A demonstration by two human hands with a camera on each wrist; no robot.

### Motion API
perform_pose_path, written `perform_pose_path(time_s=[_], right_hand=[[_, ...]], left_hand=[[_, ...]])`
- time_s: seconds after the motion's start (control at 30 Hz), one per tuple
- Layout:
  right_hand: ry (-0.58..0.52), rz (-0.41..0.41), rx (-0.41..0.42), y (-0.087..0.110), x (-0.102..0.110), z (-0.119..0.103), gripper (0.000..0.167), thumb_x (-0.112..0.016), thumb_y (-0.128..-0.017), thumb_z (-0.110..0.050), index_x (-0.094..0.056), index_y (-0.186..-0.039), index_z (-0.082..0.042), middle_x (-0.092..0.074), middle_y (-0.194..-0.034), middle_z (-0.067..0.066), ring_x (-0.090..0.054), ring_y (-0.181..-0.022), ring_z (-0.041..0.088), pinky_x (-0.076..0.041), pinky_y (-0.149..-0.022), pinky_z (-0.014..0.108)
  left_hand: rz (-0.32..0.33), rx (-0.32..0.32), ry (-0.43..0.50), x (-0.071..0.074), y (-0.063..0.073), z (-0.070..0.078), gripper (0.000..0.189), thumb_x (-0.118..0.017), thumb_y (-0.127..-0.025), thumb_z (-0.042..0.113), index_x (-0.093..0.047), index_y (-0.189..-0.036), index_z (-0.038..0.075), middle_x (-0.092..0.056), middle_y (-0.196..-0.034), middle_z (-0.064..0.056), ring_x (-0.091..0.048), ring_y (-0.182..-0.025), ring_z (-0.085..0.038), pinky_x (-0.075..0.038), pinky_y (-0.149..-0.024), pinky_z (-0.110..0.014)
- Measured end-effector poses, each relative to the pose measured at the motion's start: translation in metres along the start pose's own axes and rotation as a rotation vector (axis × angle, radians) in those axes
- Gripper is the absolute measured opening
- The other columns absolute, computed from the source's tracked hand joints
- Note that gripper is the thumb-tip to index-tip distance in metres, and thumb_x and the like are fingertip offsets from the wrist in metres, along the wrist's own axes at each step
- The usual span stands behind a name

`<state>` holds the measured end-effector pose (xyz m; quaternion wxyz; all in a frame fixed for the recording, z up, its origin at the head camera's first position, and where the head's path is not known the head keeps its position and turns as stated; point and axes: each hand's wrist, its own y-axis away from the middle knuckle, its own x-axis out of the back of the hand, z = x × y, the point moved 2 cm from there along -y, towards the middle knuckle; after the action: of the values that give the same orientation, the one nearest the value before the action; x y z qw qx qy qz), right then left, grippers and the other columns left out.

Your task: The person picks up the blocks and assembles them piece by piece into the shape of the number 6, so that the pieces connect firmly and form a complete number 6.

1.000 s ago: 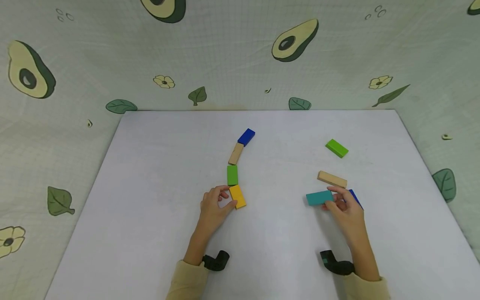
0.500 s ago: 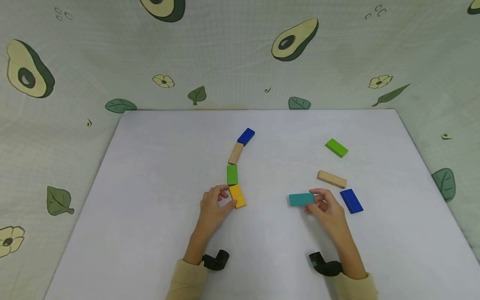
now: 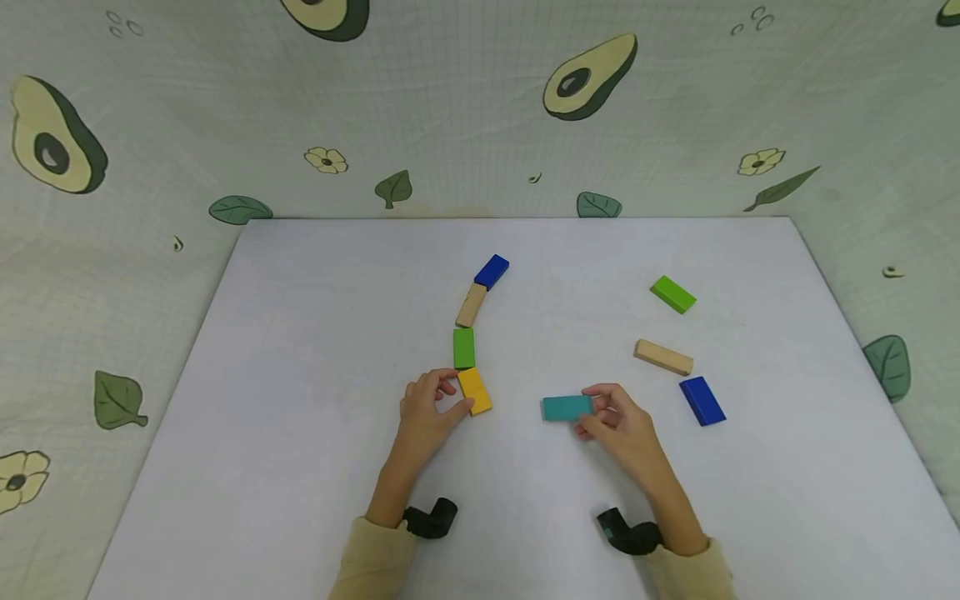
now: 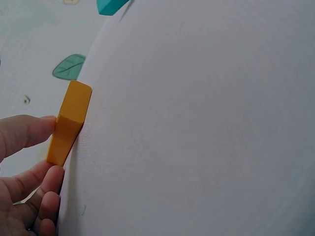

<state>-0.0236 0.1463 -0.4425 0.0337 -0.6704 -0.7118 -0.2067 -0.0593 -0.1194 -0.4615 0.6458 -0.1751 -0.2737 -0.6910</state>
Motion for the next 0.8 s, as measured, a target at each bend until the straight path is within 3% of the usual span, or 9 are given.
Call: perform_pose_path(time_s=[0.53, 0.8], right_hand=[[-0.051, -0.121, 0.037, -0.003, -0.026, -0.007, 0.028, -0.061, -0.087, -0.004, -0.051, -0.112, 0.003, -0.057, -0.088, 0.016, -0.066, -0.069, 0.018, -0.054, -0.063, 0.027], [-0.017, -0.147, 0.042, -0.004, -0.034, -0.009, 0.027, -0.063, -0.087, -0.009, -0.052, -0.11, 0.002, -0.057, -0.083, 0.014, -0.065, -0.066, 0.018, -0.054, -0.06, 0.028]], left_hand=[[0.001, 0.0, -0.008, -0.001, -0.001, -0.001, 0.042, -0.072, -0.08, 0.023, -0.056, -0.117, 0.009, -0.056, -0.092, -0.004, -0.046, -0.091, -0.021, -0.03, -0.082, -0.038], [-0.003, 0.007, -0.009, -0.001, -0.002, -0.002, 0.042, -0.071, -0.081, 0.024, -0.055, -0.117, 0.01, -0.055, -0.092, -0.003, -0.045, -0.091, -0.021, -0.03, -0.082, -0.037]])
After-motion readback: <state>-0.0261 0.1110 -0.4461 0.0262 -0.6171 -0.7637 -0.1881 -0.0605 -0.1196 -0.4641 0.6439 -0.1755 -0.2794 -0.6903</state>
